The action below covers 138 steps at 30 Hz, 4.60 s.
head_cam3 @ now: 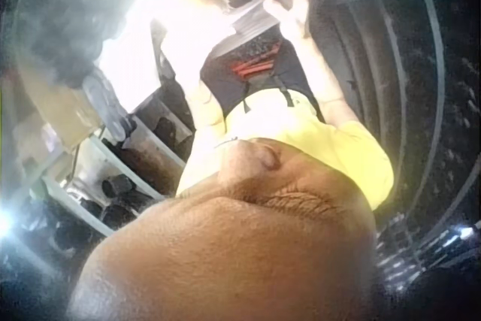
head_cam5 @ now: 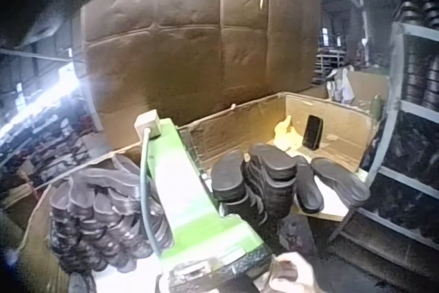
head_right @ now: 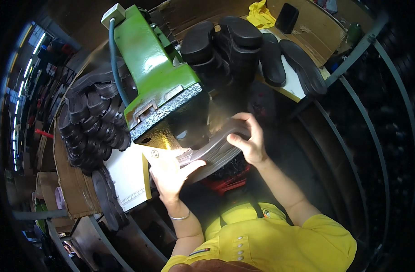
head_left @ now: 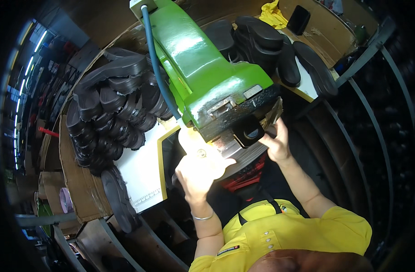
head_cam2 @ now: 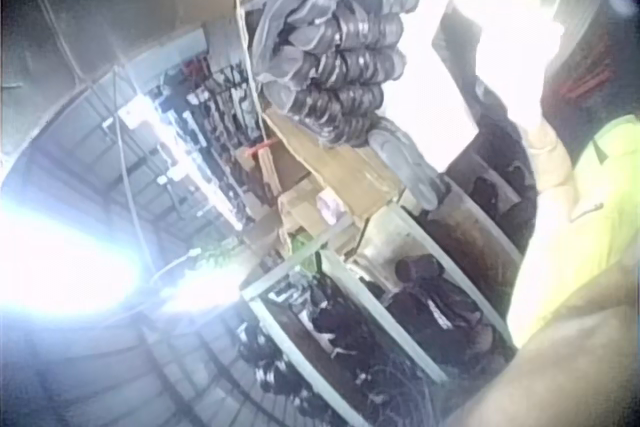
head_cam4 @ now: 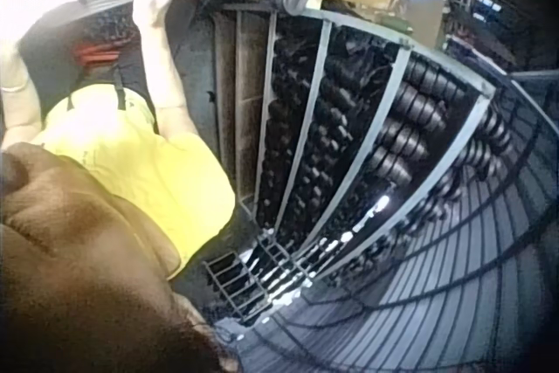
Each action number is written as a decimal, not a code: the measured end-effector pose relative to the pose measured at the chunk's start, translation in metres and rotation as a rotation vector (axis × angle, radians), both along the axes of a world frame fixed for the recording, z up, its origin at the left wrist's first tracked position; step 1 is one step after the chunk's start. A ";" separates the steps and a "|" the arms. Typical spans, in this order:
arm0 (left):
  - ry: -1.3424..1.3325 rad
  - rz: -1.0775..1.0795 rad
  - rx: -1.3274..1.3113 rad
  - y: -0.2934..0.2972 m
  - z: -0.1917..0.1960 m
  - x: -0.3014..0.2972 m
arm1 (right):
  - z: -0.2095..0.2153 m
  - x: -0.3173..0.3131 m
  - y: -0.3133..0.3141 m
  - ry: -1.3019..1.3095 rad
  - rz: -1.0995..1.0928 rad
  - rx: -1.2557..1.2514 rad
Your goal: The recorder is using a specialized shoe-manufacturing machine to shave or trim the edges of shoe soles.
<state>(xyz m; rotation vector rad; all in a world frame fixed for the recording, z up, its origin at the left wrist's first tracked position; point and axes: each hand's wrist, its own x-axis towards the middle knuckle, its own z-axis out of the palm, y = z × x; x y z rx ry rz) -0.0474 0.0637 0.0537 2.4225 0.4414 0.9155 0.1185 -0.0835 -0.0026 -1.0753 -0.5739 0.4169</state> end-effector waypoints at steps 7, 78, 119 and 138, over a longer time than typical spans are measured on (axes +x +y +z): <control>0.097 0.069 0.057 0.026 -0.019 -0.039 | -0.005 -0.038 0.011 0.023 0.057 -0.034; 0.099 0.682 0.278 0.037 -0.031 -0.164 | 0.065 0.133 -0.120 0.123 -0.594 0.189; 0.161 0.564 0.434 0.035 0.011 -0.193 | 0.007 0.251 -0.086 -0.380 -0.691 -1.552; 0.076 0.331 -0.010 -0.002 -0.044 -0.134 | -0.032 0.231 0.013 -1.226 -0.982 -1.421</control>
